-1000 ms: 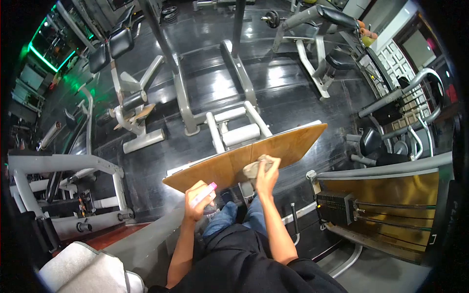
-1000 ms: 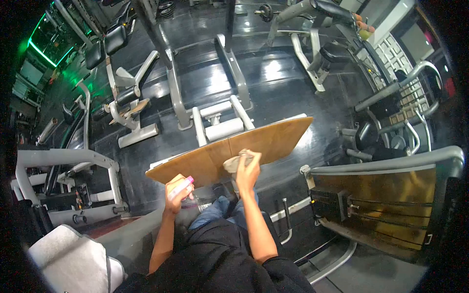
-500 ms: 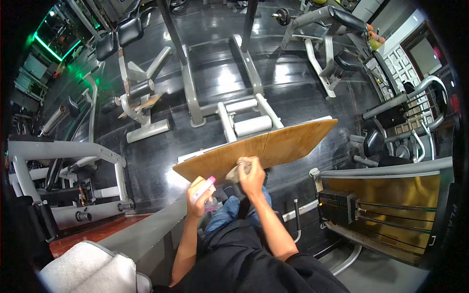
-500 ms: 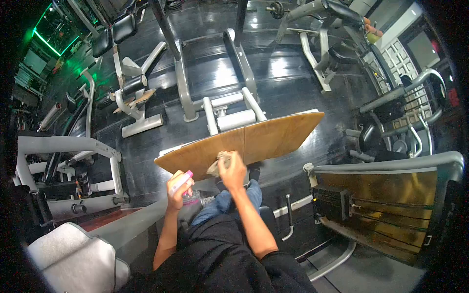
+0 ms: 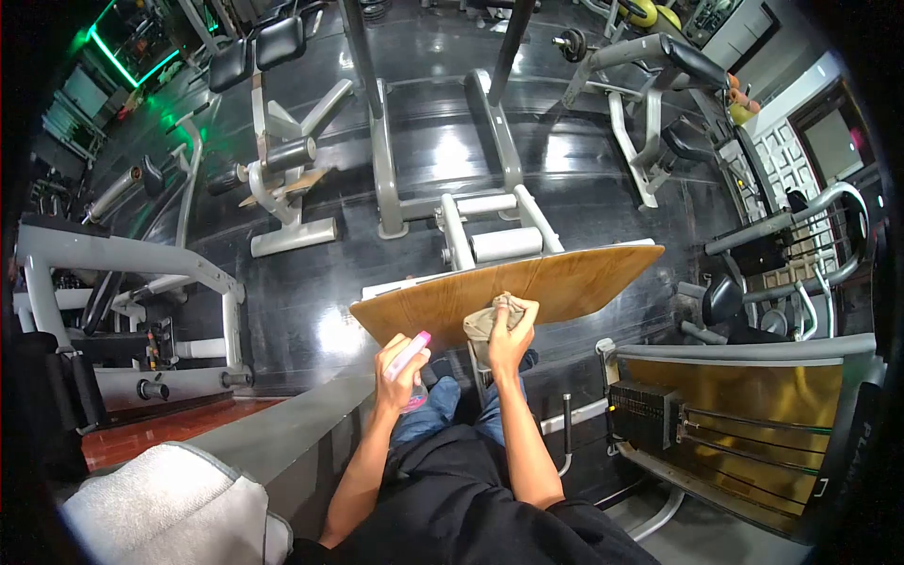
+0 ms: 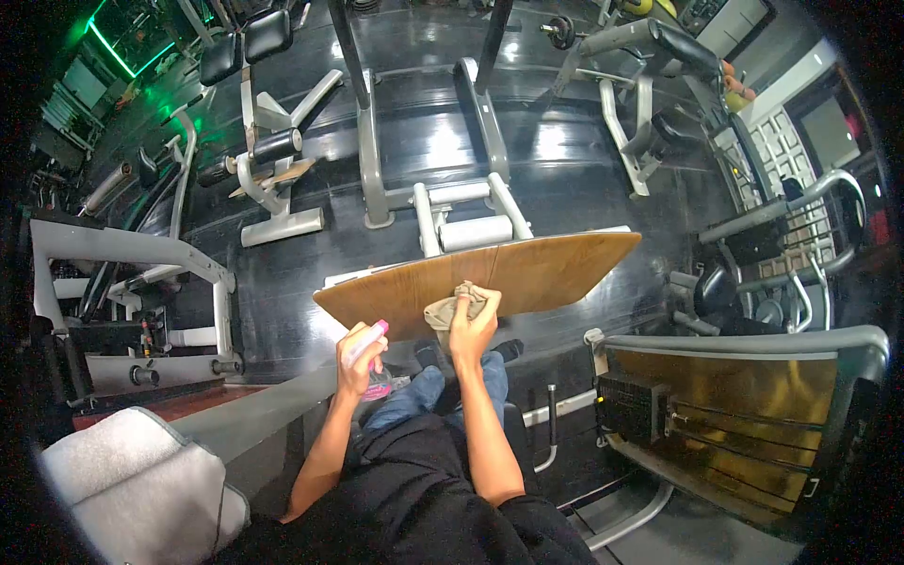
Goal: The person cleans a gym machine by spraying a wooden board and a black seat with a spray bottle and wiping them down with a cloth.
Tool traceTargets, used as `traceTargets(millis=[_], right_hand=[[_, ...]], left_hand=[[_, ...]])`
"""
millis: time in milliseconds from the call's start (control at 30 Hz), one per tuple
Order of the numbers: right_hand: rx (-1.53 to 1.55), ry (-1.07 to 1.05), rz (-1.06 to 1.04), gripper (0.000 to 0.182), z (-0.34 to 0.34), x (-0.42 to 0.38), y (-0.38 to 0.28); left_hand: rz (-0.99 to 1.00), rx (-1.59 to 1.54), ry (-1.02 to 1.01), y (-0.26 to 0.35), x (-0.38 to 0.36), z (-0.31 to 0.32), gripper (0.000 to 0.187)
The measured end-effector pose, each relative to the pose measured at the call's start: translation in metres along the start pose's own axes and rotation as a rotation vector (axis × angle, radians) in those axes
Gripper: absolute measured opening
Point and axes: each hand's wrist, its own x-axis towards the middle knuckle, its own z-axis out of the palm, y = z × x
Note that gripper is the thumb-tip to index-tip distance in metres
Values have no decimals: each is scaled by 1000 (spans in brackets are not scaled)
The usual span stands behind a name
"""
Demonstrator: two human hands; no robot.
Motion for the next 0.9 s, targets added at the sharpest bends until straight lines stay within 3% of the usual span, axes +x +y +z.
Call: traceTargets(millis=[233, 400, 467, 533, 600, 733, 867, 900], right_hand=[[-11, 90, 7, 19, -26, 12, 1], [-22, 42, 29, 21, 19, -12, -6], [-30, -18, -77, 19, 43, -37, -2], [-27, -304, -176, 16, 52, -59, -9], [-90, -407, -173, 15, 58, -72, -8], [-127, -338, -204, 15, 36, -47, -1], [-114, 35, -103, 14, 7, -6, -7], [-120, 34, -100, 14, 10, -3, -13]], left_hand=[[-60, -24, -37, 1, 6, -2, 21], [0, 17, -54, 11, 2, -8, 24], [-19, 10, -36, 10, -2, -13, 25], [-19, 0, -11, 10, -5, -18, 25], [-30, -8, 11, 6, -9, -25, 25], [-43, 67, 11, 15, -18, -40, 27], [-73, 52, 22, 15, -24, -50, 28], [-86, 57, 22, 14, -25, -51, 28]])
